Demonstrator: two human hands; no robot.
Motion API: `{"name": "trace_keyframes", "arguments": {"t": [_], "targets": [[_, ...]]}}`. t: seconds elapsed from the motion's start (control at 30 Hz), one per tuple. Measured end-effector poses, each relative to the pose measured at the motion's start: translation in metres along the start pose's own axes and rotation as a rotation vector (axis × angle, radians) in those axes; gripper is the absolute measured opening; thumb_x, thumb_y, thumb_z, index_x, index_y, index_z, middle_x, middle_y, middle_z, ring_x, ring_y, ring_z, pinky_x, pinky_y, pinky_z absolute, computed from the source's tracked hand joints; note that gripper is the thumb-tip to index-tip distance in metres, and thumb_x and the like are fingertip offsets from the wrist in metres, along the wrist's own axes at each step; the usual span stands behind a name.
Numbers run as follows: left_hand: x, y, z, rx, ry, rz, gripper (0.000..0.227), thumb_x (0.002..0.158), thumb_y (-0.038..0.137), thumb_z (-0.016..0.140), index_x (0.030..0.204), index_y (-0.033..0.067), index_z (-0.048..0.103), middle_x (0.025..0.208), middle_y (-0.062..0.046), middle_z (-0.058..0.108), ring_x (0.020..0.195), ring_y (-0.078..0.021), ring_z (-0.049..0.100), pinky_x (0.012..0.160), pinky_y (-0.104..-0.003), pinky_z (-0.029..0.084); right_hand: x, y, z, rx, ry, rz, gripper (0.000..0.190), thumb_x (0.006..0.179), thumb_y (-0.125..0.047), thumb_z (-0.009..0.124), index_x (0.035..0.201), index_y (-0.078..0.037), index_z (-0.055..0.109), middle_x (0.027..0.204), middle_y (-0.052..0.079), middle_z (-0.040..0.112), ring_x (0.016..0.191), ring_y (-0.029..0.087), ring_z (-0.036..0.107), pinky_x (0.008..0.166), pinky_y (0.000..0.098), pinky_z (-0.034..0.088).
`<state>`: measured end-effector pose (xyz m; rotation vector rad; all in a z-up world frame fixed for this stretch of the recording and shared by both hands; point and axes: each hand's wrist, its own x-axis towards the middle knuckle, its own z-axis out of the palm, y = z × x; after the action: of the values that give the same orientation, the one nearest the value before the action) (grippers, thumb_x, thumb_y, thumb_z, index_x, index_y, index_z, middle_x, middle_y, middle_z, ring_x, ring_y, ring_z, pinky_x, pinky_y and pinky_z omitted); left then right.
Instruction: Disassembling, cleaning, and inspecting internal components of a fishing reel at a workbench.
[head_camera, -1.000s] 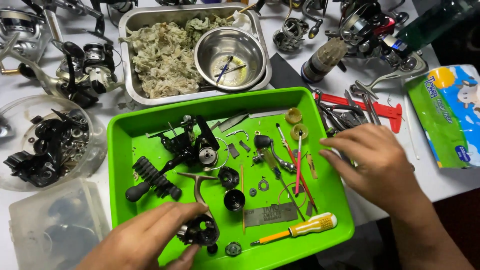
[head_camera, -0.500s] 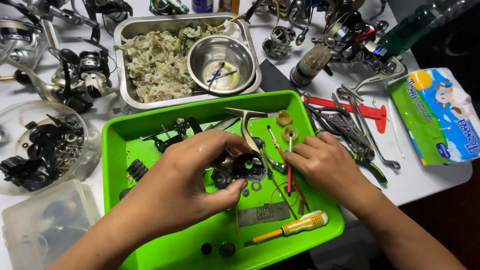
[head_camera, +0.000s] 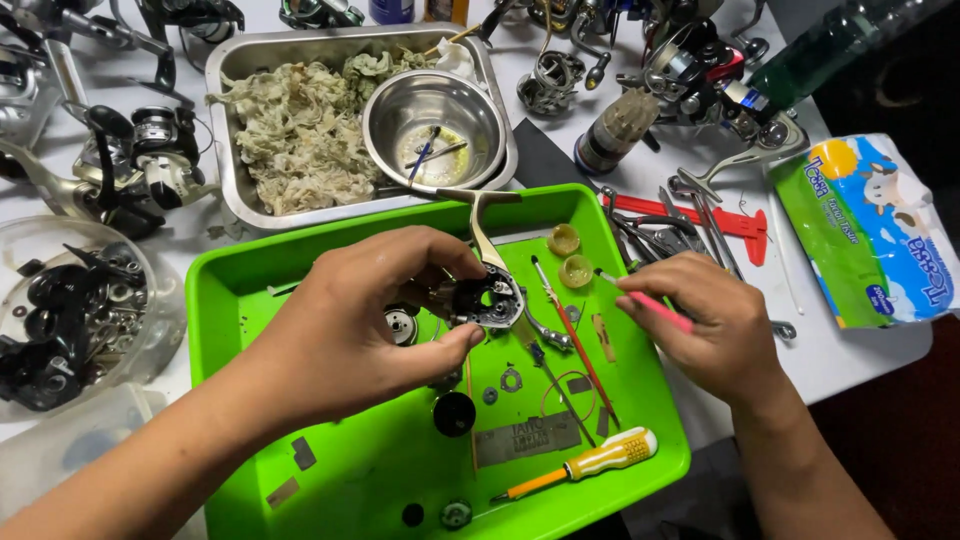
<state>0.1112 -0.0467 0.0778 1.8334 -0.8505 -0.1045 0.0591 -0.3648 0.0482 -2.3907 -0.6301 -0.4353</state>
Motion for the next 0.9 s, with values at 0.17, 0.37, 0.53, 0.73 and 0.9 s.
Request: {"name": "trace_keyframes", "arguments": {"t": [0.17, 0.37, 0.53, 0.73, 0.9], "targets": [[0.004, -0.012, 0.012, -0.06, 0.021, 0.042, 0.027, 0.083, 0.01, 0.08, 0.106, 0.0084, 0.067, 0.099, -0.002, 0.071, 0.076, -0.0091, 0.066, 0.073, -0.021, 0.058, 0.002, 0.01, 0.012, 0.014, 0.14, 0.137, 0.007, 0.09, 0.001, 0.075, 0.096, 0.002, 0.073, 0.096, 0.015, 0.074, 0.089, 0.025, 0.072, 0.085, 0.0353, 0.058], [-0.003, -0.022, 0.011, -0.091, 0.06, 0.002, 0.025, 0.083, 0.01, 0.079, 0.104, 0.0076, 0.067, 0.099, -0.002, 0.071, 0.08, -0.0093, 0.068, 0.074, -0.02, 0.059, 0.008, 0.024, 0.027, -0.169, 0.099, 0.122, 0.007, 0.09, -0.006, 0.079, 0.095, -0.006, 0.076, 0.094, 0.006, 0.077, 0.085, 0.021, 0.068, 0.083, 0.0353, 0.05], [-0.004, -0.025, 0.01, -0.116, 0.053, -0.04, 0.025, 0.083, 0.011, 0.079, 0.105, 0.007, 0.067, 0.101, -0.003, 0.073, 0.082, -0.0097, 0.072, 0.078, -0.02, 0.063, 0.007, 0.029, 0.033, -0.229, 0.089, 0.099, 0.008, 0.089, -0.007, 0.081, 0.095, -0.01, 0.076, 0.091, 0.002, 0.076, 0.082, 0.018, 0.066, 0.084, 0.0352, 0.045], [-0.005, -0.026, 0.011, -0.144, 0.059, -0.091, 0.025, 0.083, 0.012, 0.08, 0.103, 0.0076, 0.068, 0.099, -0.002, 0.073, 0.082, -0.0093, 0.07, 0.077, -0.019, 0.063, 0.006, 0.031, 0.032, -0.255, 0.037, 0.111, 0.01, 0.086, -0.011, 0.083, 0.096, -0.012, 0.078, 0.087, 0.001, 0.075, 0.079, 0.016, 0.062, 0.08, 0.0349, 0.042], [-0.005, -0.026, 0.008, -0.137, 0.08, -0.162, 0.026, 0.081, 0.016, 0.083, 0.103, 0.0085, 0.07, 0.099, 0.0, 0.075, 0.083, -0.0061, 0.07, 0.082, -0.017, 0.062, 0.007, 0.028, 0.031, -0.256, 0.092, 0.083, 0.008, 0.09, -0.008, 0.082, 0.094, -0.011, 0.077, 0.089, 0.001, 0.076, 0.081, 0.018, 0.063, 0.081, 0.0353, 0.042]]}}
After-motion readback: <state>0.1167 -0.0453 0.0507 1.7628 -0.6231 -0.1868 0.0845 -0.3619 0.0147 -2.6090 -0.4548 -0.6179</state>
